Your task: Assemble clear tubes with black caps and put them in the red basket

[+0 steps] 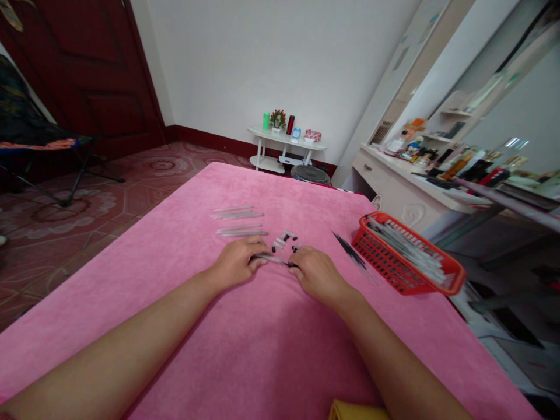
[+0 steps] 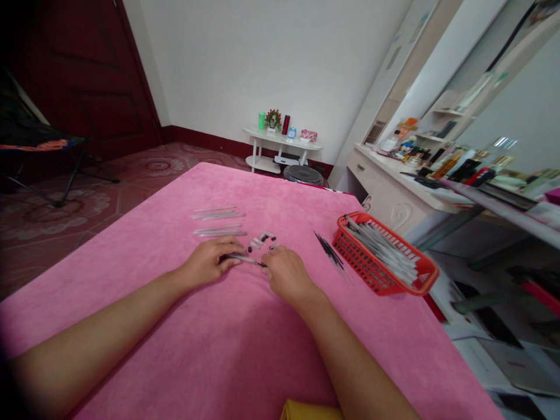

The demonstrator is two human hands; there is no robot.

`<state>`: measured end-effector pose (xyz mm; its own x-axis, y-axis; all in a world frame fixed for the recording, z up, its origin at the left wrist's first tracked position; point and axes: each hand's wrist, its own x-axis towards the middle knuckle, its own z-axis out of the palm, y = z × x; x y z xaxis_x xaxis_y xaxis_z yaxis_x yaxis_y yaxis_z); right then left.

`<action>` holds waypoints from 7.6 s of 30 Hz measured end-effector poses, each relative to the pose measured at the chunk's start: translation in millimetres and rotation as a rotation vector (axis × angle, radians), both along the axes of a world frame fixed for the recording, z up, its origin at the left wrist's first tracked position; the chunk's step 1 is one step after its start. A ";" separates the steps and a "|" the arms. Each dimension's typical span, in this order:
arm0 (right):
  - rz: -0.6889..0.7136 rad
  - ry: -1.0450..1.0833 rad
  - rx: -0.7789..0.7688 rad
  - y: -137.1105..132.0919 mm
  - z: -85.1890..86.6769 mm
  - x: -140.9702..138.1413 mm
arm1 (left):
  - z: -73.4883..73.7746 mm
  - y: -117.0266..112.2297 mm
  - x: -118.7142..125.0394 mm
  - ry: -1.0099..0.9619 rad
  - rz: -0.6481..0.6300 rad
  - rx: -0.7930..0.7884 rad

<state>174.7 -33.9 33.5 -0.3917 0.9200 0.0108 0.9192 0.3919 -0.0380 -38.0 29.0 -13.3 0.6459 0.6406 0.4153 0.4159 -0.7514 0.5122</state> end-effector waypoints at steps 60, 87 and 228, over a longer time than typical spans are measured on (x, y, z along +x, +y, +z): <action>0.019 -0.015 0.015 -3.4 -2.3 -7.9 | 2.8 -0.6 0.6 0.003 -0.011 -0.014; 0.021 -0.013 0.033 -3.0 -1.8 -7.7 | 3.5 -0.8 0.4 0.009 -0.004 -0.026; -0.019 -0.046 0.072 -6.3 -12.0 -16.4 | 0.3 2.2 1.6 -0.029 -0.008 -0.075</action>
